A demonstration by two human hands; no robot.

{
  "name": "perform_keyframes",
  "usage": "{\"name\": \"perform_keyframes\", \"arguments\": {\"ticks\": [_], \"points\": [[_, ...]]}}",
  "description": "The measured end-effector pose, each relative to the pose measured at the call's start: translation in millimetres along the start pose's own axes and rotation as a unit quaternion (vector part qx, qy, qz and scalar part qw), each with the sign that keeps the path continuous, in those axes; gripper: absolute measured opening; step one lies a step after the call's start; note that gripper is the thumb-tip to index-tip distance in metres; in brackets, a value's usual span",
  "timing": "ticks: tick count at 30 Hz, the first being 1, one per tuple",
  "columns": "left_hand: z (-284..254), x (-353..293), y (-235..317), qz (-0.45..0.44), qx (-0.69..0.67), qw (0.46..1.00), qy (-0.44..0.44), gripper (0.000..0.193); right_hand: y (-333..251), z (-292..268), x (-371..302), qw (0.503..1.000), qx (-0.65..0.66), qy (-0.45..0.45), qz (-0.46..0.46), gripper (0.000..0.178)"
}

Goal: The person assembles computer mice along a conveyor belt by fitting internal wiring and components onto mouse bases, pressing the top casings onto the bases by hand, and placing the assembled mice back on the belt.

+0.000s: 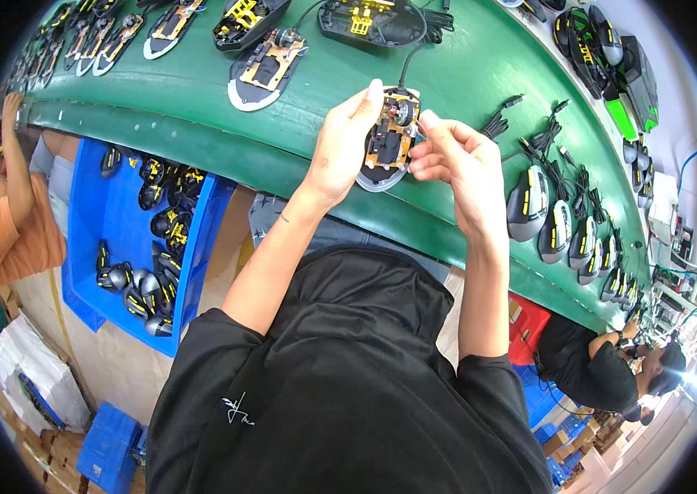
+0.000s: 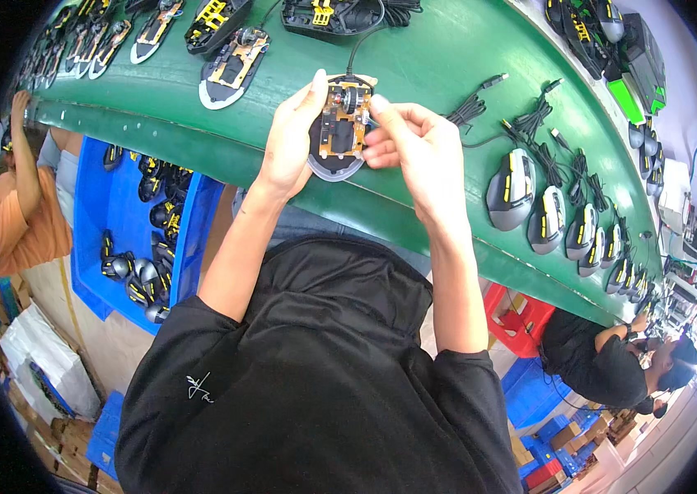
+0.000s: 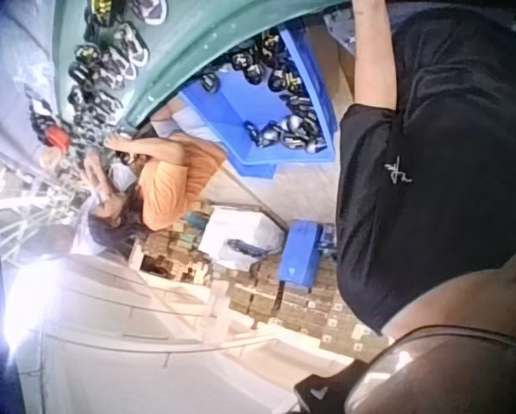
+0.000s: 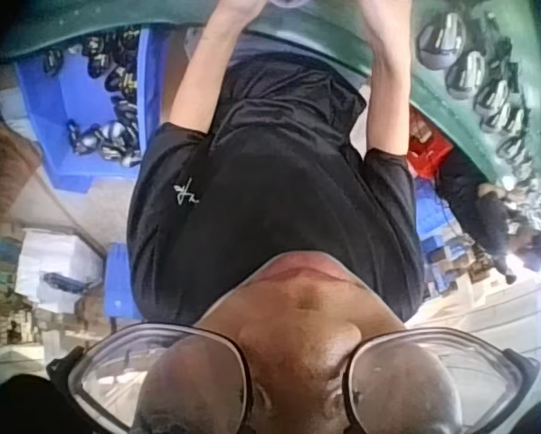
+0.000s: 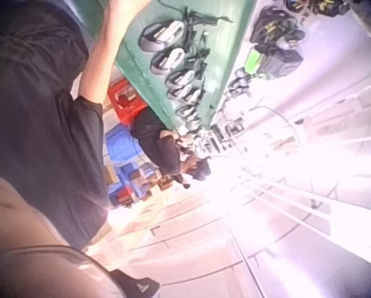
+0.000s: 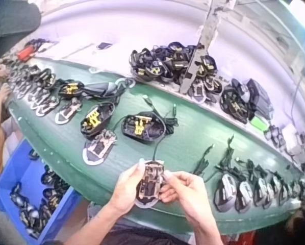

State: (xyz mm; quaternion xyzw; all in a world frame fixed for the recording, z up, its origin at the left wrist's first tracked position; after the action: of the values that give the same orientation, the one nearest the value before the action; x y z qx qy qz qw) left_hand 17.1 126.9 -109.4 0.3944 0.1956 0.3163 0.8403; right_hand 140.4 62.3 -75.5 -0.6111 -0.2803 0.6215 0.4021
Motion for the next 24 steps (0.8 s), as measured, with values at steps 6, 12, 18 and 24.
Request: {"name": "perform_keyframes", "arguments": {"ticks": [6,12,18,24], "points": [[1.1,-0.4,2.9,0.012,0.008,1.0,0.006,0.047,-9.0,-4.2,2.1,0.99,0.037,0.049,-0.131,0.027],[-4.5,-0.6,1.6,0.027,0.034,0.999,-0.003,0.05,-35.8,34.3,-30.7,0.889,-0.235,0.242,-0.309,0.032],[-0.8,3.1,-4.5,-0.001,-0.05,0.999,-0.002,0.049,-26.1,81.4,-35.8,0.687,-0.617,0.223,-0.313,0.033],[-6.9,-2.5,0.4,-0.023,-0.111,0.993,0.04,0.05,-73.7,84.4,-17.0,0.724,-0.632,-0.105,-0.255,0.025]]}}
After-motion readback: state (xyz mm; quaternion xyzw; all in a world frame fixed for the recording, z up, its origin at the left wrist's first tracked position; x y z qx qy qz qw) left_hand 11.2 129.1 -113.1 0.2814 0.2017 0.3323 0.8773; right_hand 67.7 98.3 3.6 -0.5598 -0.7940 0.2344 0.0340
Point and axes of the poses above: each hand's wrist, its own x-axis towards the middle knuckle, its own z-axis out of the palm, y = z × x, the point moved 8 cm from there along x, towards the middle knuckle, and after that the axes turned 15 degrees about -y, right-handed, at the moved point
